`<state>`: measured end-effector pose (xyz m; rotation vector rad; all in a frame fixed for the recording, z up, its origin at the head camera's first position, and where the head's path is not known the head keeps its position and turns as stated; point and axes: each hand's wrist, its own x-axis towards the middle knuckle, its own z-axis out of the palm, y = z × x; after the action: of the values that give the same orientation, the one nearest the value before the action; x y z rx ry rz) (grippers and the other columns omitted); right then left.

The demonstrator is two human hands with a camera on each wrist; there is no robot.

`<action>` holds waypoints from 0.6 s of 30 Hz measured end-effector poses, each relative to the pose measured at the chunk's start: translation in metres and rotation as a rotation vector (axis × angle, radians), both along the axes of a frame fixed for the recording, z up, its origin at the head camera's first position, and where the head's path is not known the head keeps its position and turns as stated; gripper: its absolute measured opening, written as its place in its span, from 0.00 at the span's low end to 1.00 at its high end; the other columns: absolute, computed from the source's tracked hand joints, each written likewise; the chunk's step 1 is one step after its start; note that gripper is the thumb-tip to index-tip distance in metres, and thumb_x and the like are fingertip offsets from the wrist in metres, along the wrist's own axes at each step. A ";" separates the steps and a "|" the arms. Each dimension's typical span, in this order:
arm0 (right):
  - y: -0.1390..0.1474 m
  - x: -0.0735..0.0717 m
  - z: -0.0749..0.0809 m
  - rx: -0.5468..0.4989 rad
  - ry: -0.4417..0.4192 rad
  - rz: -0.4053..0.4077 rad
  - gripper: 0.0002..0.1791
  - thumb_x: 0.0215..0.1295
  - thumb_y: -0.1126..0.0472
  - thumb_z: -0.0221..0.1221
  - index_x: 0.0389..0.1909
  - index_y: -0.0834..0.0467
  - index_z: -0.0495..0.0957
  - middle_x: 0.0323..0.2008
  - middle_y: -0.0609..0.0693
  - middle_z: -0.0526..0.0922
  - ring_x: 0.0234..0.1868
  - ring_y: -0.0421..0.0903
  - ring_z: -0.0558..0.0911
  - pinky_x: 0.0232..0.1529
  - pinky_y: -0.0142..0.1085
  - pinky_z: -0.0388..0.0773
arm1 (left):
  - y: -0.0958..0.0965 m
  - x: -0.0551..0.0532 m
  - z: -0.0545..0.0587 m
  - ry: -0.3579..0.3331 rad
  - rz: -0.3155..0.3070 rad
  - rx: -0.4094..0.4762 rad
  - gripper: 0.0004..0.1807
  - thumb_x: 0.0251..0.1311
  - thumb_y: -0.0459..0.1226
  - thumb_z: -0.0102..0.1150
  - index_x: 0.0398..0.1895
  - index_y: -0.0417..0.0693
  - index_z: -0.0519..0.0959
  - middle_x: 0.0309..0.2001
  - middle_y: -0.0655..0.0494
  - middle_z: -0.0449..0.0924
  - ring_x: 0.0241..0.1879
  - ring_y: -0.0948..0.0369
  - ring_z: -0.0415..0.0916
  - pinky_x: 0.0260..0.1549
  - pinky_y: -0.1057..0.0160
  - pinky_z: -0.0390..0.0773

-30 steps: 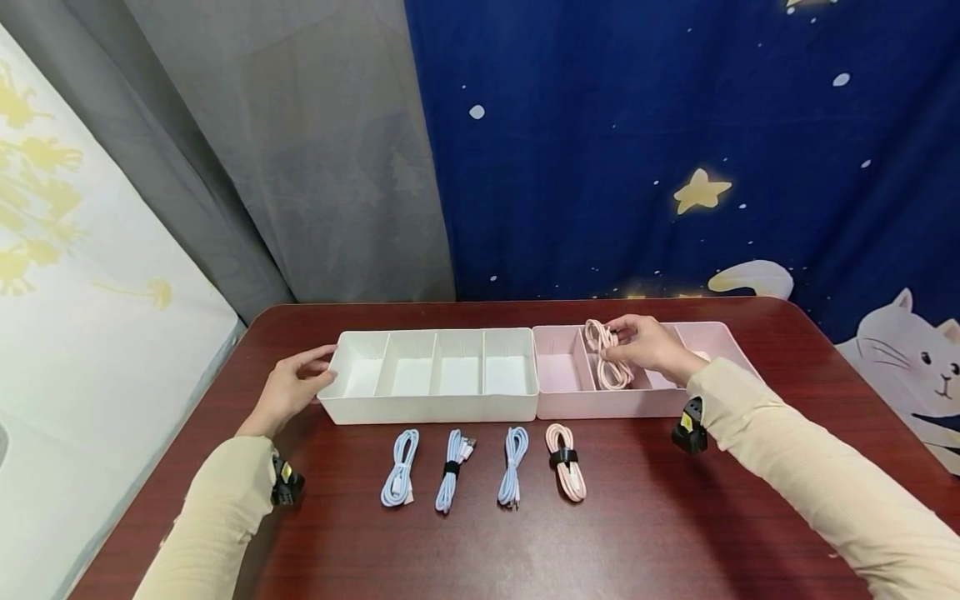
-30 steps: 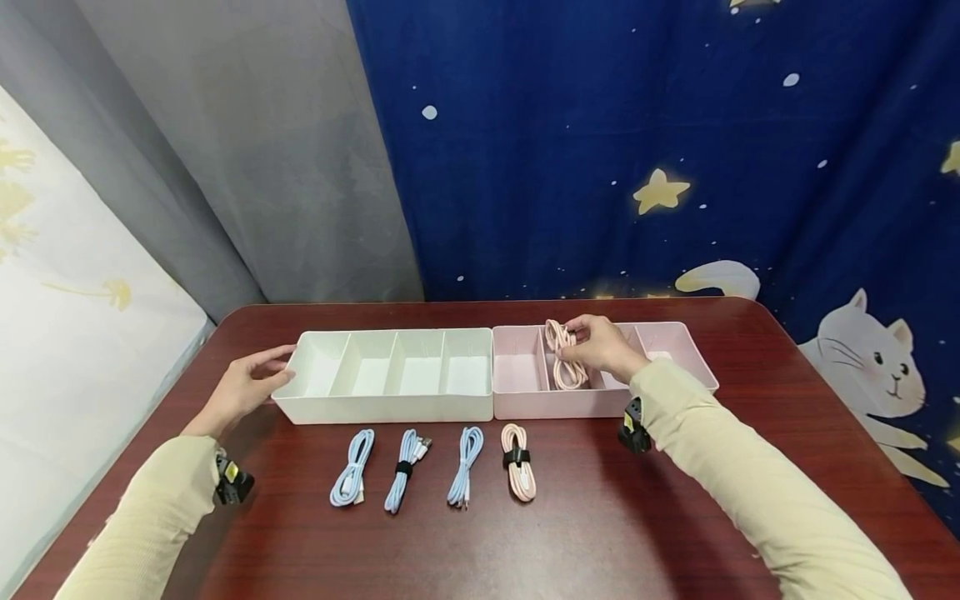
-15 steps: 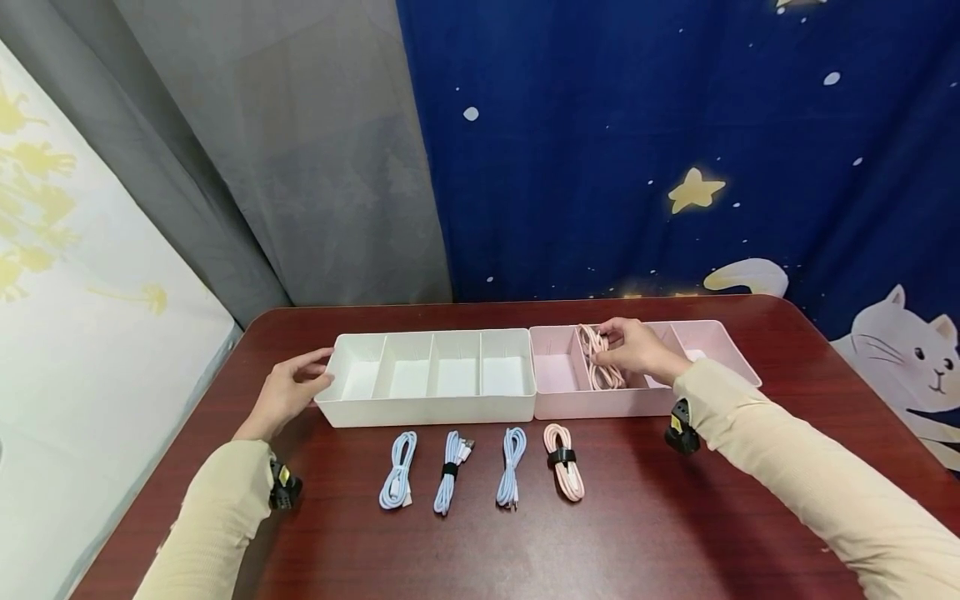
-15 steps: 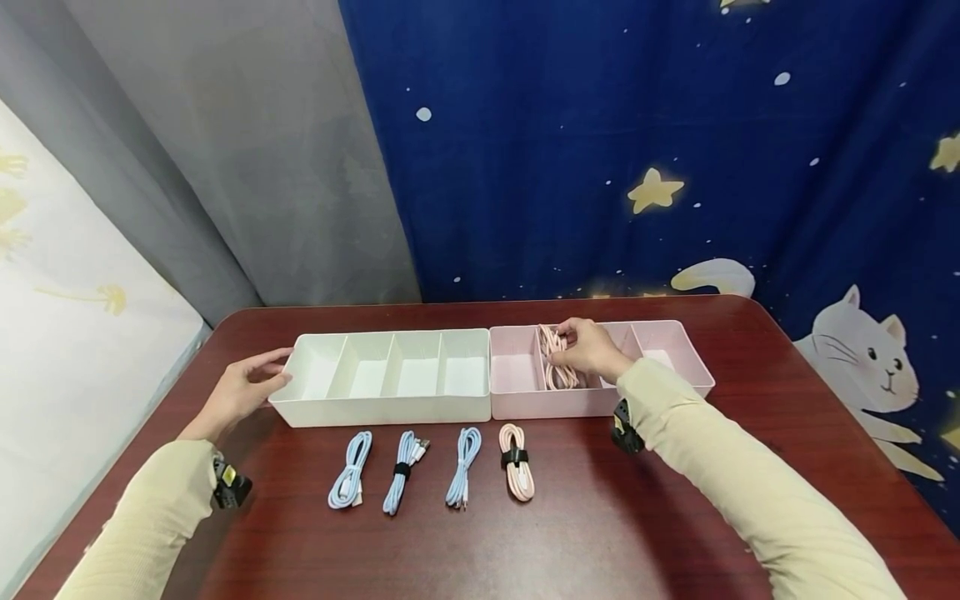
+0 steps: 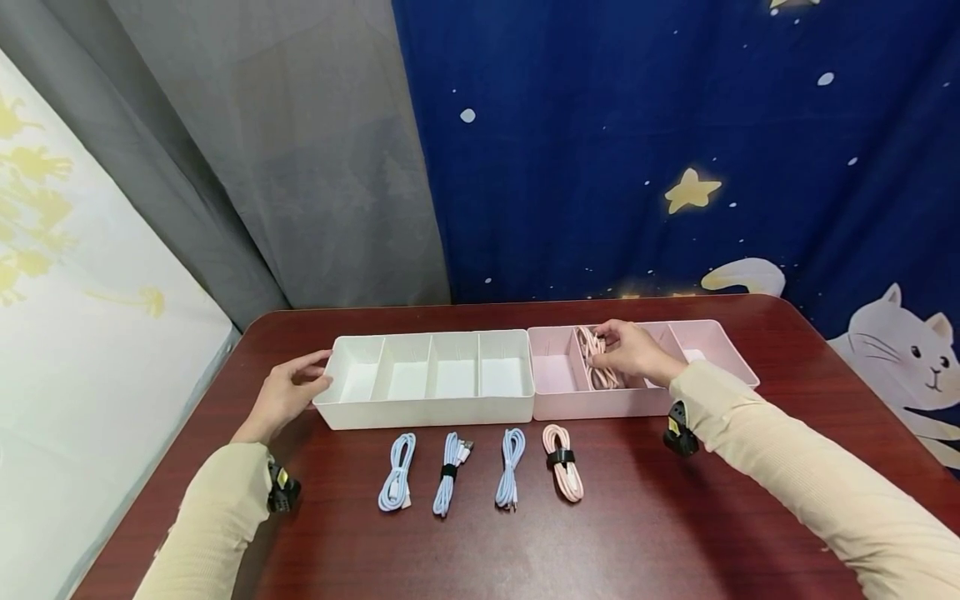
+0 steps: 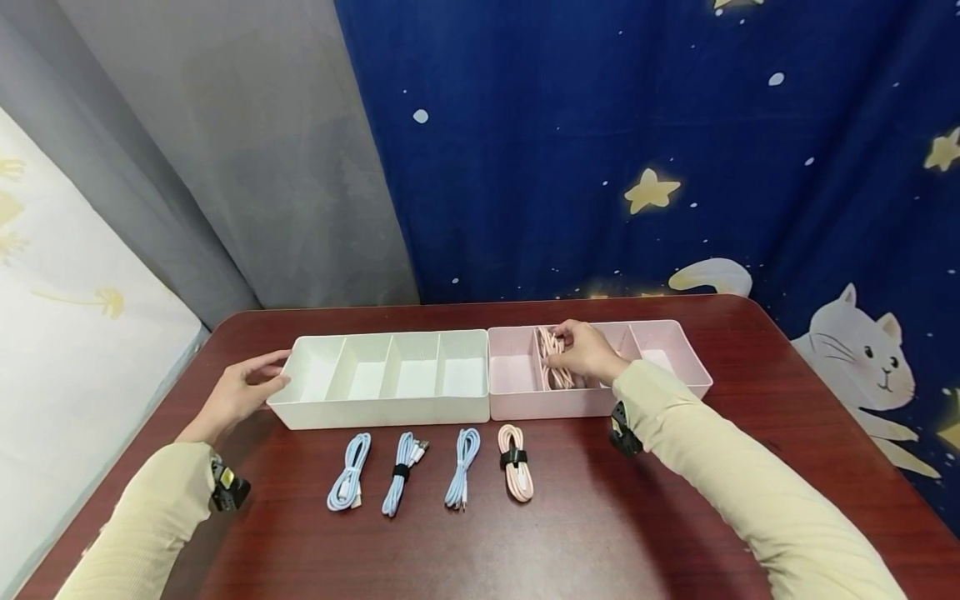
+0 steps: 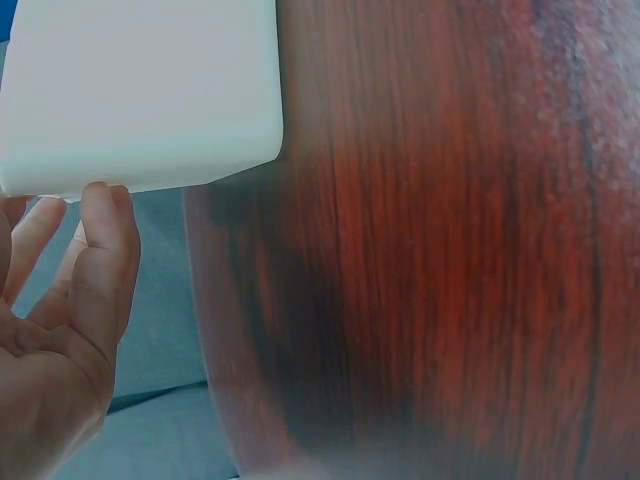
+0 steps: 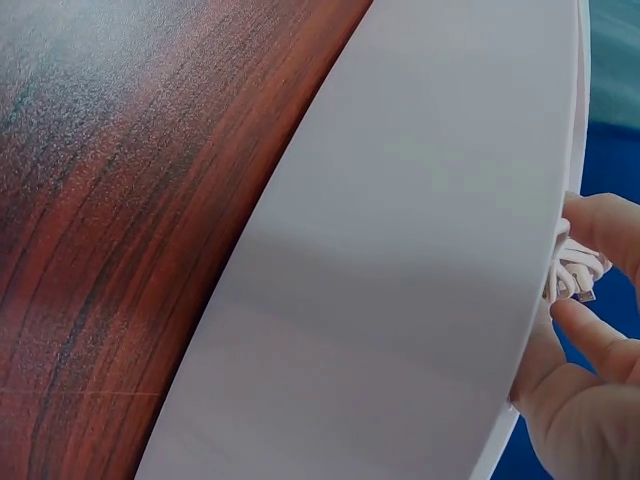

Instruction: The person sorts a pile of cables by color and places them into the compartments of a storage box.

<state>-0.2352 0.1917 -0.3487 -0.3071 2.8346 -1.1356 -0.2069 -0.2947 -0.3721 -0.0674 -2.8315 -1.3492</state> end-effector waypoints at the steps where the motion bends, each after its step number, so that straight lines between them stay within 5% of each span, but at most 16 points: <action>1: 0.000 0.000 0.000 0.002 0.001 0.000 0.27 0.47 0.63 0.64 0.49 0.70 0.68 0.40 0.65 0.74 0.42 0.57 0.74 0.43 0.44 0.69 | 0.000 0.000 0.000 0.000 0.000 -0.001 0.27 0.59 0.38 0.53 0.62 0.46 0.64 0.47 0.39 0.70 0.38 0.52 0.72 0.30 0.56 0.77; 18: -0.001 0.002 -0.004 0.024 0.037 0.041 0.26 0.50 0.65 0.63 0.50 0.69 0.67 0.43 0.67 0.73 0.43 0.58 0.75 0.41 0.45 0.71 | 0.000 0.000 -0.002 0.001 0.008 -0.002 0.26 0.59 0.38 0.53 0.62 0.47 0.64 0.47 0.39 0.69 0.40 0.51 0.71 0.30 0.57 0.77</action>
<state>-0.2335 0.1909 -0.3531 -0.3861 2.8572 -1.0990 -0.2073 -0.2949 -0.3741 -0.0558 -2.8294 -1.3447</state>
